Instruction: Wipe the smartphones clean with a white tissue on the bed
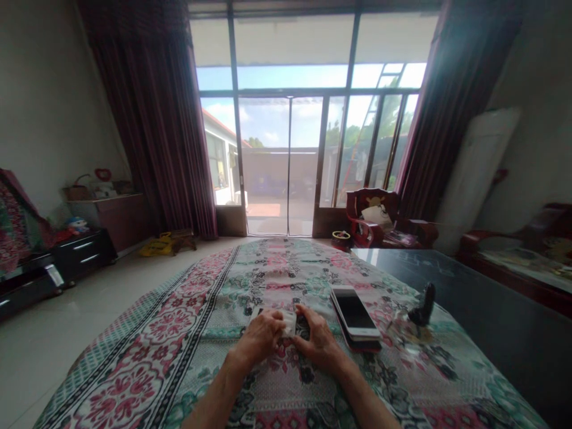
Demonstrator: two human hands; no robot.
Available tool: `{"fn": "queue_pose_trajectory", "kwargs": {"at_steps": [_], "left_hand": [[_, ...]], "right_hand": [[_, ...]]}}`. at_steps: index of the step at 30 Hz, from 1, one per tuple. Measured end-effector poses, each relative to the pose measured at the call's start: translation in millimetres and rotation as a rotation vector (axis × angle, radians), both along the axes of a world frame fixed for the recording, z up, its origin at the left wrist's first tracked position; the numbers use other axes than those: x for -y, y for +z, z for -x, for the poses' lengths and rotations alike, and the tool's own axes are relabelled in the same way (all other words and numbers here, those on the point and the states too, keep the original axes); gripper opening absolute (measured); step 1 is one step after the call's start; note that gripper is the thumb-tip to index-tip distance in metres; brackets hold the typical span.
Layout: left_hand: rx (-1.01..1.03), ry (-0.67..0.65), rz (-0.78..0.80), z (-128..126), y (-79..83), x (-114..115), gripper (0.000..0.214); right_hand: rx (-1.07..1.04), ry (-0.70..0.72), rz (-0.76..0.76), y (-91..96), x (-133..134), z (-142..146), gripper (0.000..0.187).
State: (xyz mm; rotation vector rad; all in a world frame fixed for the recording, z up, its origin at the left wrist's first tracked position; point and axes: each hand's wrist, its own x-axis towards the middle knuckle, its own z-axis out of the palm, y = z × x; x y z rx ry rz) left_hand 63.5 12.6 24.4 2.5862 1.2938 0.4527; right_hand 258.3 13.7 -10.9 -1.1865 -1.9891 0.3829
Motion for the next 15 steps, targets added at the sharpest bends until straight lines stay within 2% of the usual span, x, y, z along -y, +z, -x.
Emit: {"fn": "queue_pose_trajectory", "kwargs": {"at_steps": [3, 6, 12, 15], "left_hand": [[0.104, -0.097, -0.025, -5.2, -5.0, -0.1, 0.027], [0.171, -0.125, 0.006, 3.5, -5.7, -4.9, 0.029], [0.202, 0.003, 0.123, 57.8, 6.6, -11.5, 0.031], [0.195, 0.048, 0.143, 71.6, 9.9, -10.5, 0.031]], "right_hand": [[-0.006, -0.003, -0.003, -2.9, -1.7, -1.1, 0.062], [0.002, -0.009, 0.001, -4.5, -2.6, -2.4, 0.062], [0.034, -0.024, 0.006, -3.6, -1.2, -2.3, 0.065], [0.031, -0.034, 0.001, -3.3, -1.0, -1.1, 0.065]]}}
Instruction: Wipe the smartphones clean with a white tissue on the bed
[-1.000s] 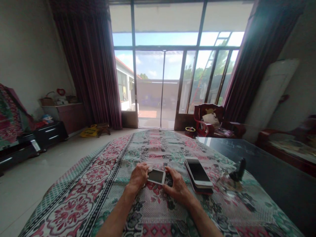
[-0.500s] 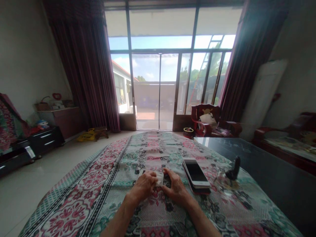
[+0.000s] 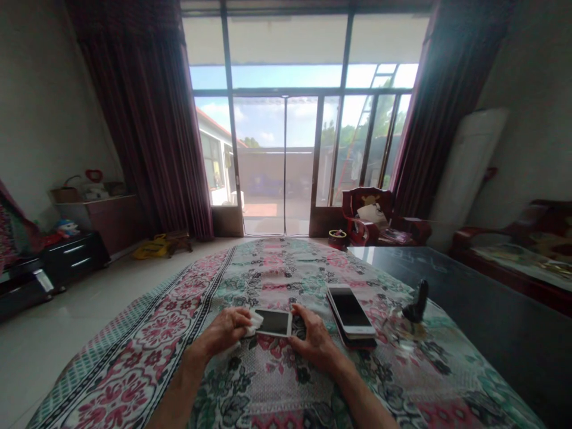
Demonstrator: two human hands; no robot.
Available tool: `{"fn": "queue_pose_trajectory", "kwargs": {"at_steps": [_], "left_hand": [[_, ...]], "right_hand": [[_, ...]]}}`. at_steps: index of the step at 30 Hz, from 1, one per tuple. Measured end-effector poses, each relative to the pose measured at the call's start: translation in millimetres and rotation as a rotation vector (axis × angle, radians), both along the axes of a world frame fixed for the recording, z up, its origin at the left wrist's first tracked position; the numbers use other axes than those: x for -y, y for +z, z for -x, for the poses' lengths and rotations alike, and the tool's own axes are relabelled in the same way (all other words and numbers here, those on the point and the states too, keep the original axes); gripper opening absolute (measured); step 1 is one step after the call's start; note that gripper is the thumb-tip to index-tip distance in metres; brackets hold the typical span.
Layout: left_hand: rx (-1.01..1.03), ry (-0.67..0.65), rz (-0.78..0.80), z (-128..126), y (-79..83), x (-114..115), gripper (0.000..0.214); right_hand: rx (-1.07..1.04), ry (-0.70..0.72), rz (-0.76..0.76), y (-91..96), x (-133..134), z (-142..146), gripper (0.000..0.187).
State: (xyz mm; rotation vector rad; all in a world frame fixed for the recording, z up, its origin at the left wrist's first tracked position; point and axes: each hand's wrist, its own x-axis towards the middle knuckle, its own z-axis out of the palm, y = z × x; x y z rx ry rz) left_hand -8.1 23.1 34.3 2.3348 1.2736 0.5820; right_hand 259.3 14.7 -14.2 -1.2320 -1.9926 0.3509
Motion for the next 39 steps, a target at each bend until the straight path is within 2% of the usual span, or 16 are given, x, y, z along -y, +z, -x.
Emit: {"fn": "queue_pose_trajectory", "kwargs": {"at_steps": [3, 10, 14, 18, 23, 25, 29, 32, 39], "left_hand": [[-0.048, -0.008, -0.049, -9.8, -3.0, 1.1, 0.03], [-0.061, -0.123, -0.192, -65.6, -14.8, 3.4, 0.03], [-0.041, -0.166, -0.22, -83.7, -17.4, 2.1, 0.024], [0.01, -0.173, -0.177, -73.1, -19.0, -4.7, 0.027], [0.001, -0.034, -0.07, -24.7, -15.5, -11.1, 0.031], [0.001, -0.038, -0.02, -6.0, -12.9, -10.5, 0.033], [0.019, 0.015, -0.011, 11.1, -10.4, -7.4, 0.031], [-0.044, -0.004, -0.064, 0.7, -12.2, -6.6, 0.029], [-0.077, -0.092, -0.229, -59.5, -20.2, -2.2, 0.028]], "right_hand": [[0.001, 0.002, -0.02, -0.7, 0.1, 0.6, 0.066], [0.001, 0.014, -0.083, -5.0, -1.4, 1.4, 0.067], [-0.002, 0.013, -0.089, -7.9, -4.0, 2.5, 0.064], [0.002, 0.01, -0.072, -8.5, -4.8, 3.1, 0.066], [-0.001, 0.02, -0.029, -1.3, -1.7, 3.4, 0.066], [0.0, 0.031, -0.013, 2.9, 0.4, 3.6, 0.065], [0.014, 0.031, -0.001, 7.9, 1.5, 3.7, 0.065], [0.029, 0.039, 0.014, 5.9, -1.0, 3.4, 0.066], [0.005, 0.052, 0.019, 0.2, -6.0, 3.2, 0.067]]}}
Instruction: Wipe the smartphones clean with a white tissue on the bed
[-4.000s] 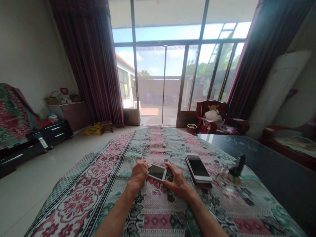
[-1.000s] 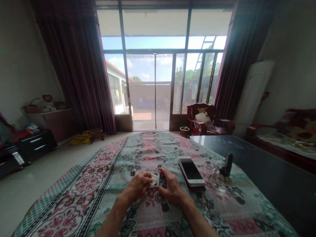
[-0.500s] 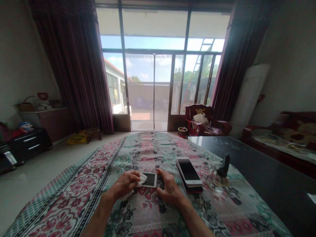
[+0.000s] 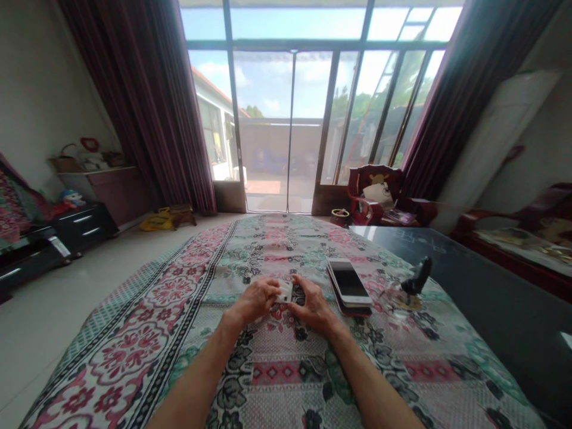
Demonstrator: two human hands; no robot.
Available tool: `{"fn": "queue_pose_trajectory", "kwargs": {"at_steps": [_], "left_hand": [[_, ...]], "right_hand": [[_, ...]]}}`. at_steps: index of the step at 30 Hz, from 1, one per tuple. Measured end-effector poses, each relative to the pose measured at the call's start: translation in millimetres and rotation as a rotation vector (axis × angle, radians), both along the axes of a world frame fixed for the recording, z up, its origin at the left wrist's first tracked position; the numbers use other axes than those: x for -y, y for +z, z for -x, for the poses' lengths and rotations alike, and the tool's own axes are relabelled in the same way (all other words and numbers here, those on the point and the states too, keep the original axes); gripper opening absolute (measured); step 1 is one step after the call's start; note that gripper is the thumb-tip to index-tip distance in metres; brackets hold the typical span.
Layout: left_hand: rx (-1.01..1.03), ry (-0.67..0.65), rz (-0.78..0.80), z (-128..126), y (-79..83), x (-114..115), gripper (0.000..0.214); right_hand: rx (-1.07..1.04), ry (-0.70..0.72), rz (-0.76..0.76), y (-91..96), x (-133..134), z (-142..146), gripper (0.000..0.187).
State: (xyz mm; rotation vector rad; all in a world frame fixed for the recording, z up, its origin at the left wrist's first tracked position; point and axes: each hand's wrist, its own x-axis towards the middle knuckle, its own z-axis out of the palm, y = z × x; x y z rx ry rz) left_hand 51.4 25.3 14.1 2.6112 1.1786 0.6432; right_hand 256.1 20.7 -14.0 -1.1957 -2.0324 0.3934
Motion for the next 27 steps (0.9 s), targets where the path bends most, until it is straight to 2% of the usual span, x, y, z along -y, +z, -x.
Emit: {"fn": "queue_pose_trajectory", "kwargs": {"at_steps": [4, 7, 10, 13, 15, 17, 20, 23, 25, 27], "left_hand": [[0.043, -0.06, -0.057, -16.8, -4.3, -1.1, 0.029], [0.056, -0.044, -0.04, -9.2, -6.3, -7.0, 0.028], [0.068, 0.05, -0.004, 14.9, -6.1, -13.8, 0.029], [0.082, 0.221, -0.013, 40.5, -5.3, -17.0, 0.028], [0.059, 0.307, -0.031, 47.3, -5.0, -15.7, 0.028], [0.013, 0.328, -0.043, 41.3, -4.8, -11.6, 0.028], [-0.042, 0.247, -0.044, 14.1, -5.5, -3.2, 0.028], [-0.023, 0.088, -0.043, -12.1, -7.9, 1.8, 0.028], [0.011, 0.025, -0.051, -17.4, -9.6, 0.7, 0.028], [0.031, 0.028, -0.052, -11.1, -10.7, -3.5, 0.028]], "right_hand": [[0.004, -0.01, 0.007, 2.4, 0.4, 0.7, 0.064], [0.007, -0.009, 0.017, 3.1, 0.5, 1.0, 0.066], [0.001, -0.002, 0.023, 3.3, 0.4, 0.8, 0.067], [-0.001, 0.006, 0.025, 4.1, 0.6, 0.3, 0.067], [-0.002, 0.009, 0.032, 4.6, 0.7, 0.2, 0.068], [-0.005, 0.008, 0.032, 4.7, 0.6, 0.4, 0.069], [-0.009, 0.002, 0.018, 3.5, -0.2, 1.1, 0.069], [0.001, -0.005, 0.005, 1.4, -1.6, 1.3, 0.068], [0.013, -0.008, 0.005, 0.2, -2.4, 0.9, 0.067], [0.02, -0.005, 0.006, 0.2, -2.5, 0.3, 0.066]]}}
